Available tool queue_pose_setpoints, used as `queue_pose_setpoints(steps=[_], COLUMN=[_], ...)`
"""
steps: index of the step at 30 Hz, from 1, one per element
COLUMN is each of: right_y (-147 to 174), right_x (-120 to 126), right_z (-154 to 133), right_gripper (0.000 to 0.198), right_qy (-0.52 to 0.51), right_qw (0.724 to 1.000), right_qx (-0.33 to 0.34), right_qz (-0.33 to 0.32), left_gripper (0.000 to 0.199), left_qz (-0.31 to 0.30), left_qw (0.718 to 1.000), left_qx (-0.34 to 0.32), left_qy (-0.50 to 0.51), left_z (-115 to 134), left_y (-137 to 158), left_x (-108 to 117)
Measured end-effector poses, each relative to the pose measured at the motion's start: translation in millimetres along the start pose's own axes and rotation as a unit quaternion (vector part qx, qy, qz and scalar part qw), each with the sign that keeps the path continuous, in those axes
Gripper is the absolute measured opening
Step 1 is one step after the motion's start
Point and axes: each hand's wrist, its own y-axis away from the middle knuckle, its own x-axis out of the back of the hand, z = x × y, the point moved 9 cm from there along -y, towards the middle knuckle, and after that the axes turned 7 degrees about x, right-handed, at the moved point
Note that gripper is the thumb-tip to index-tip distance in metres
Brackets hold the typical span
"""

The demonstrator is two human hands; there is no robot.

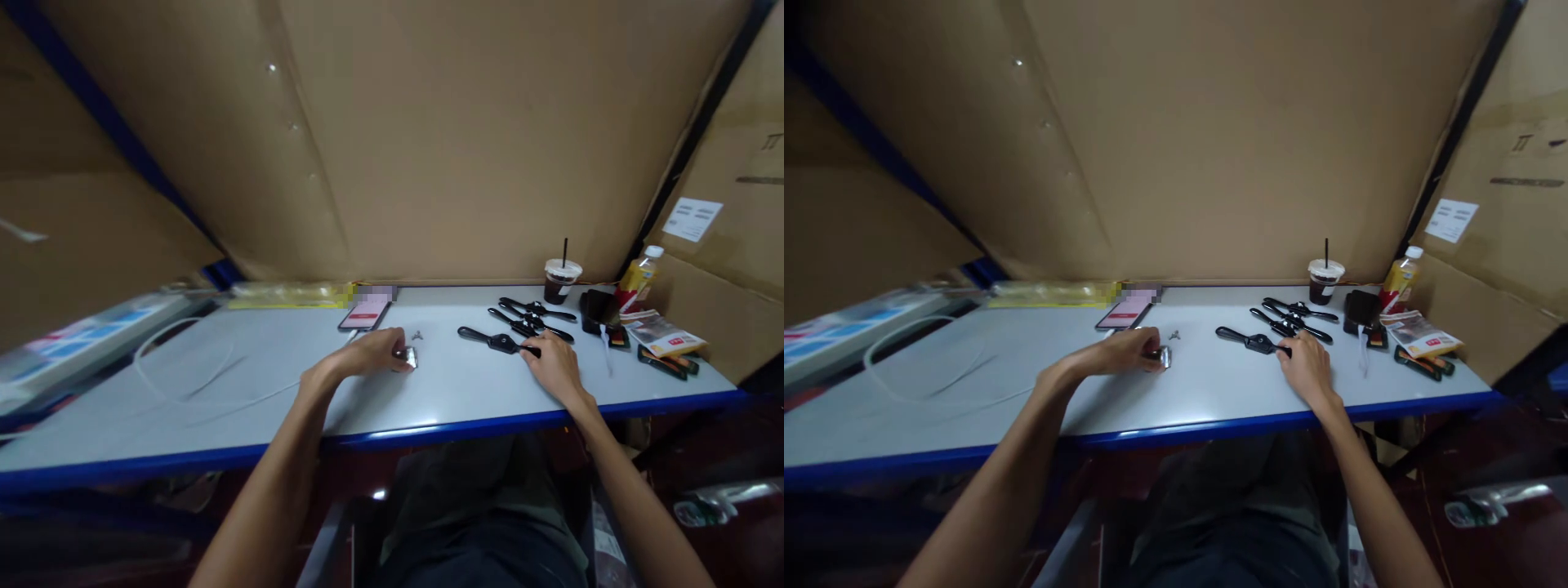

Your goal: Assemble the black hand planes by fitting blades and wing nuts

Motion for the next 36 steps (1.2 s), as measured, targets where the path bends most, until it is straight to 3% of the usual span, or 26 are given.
queue_pose_setpoints(steps=[2,7,13,18,23,30,36], right_y=[1,3,2,1,1,-1,-2], right_x=[0,2,2,1,0,-3,-3], right_z=[-2,-8,-9,-10,-17,-20,-18], right_gripper=[0.021,0.021,0.022,0.024,0.025,0.027,0.025], right_qy=[-0.001,-0.012,-0.003,-0.003,-0.015,-0.029,-0.015], right_qw=[1.0,1.0,0.999,0.996,0.992,0.991,0.991], right_qx=[-0.002,0.013,0.039,0.085,0.123,0.131,0.134], right_qz=[-0.005,-0.005,-0.006,-0.008,-0.014,-0.027,-0.025], left_gripper=[0.035,0.04,0.031,0.023,0.024,0.032,0.016], left_qz=[0.012,-0.04,0.023,0.008,-0.016,-0.042,-0.054], left_qw=[1.0,0.978,0.961,0.945,0.926,0.915,0.908], left_qx=[-0.005,-0.061,-0.158,-0.211,-0.217,-0.205,-0.196], left_qy=[0.024,0.196,0.225,0.25,0.309,0.346,0.367], left_z=[0,28,106,149,154,143,141], left_y=[9,14,-8,-47,-75,-61,-64], left_x=[0,-2,22,5,-20,-28,-37])
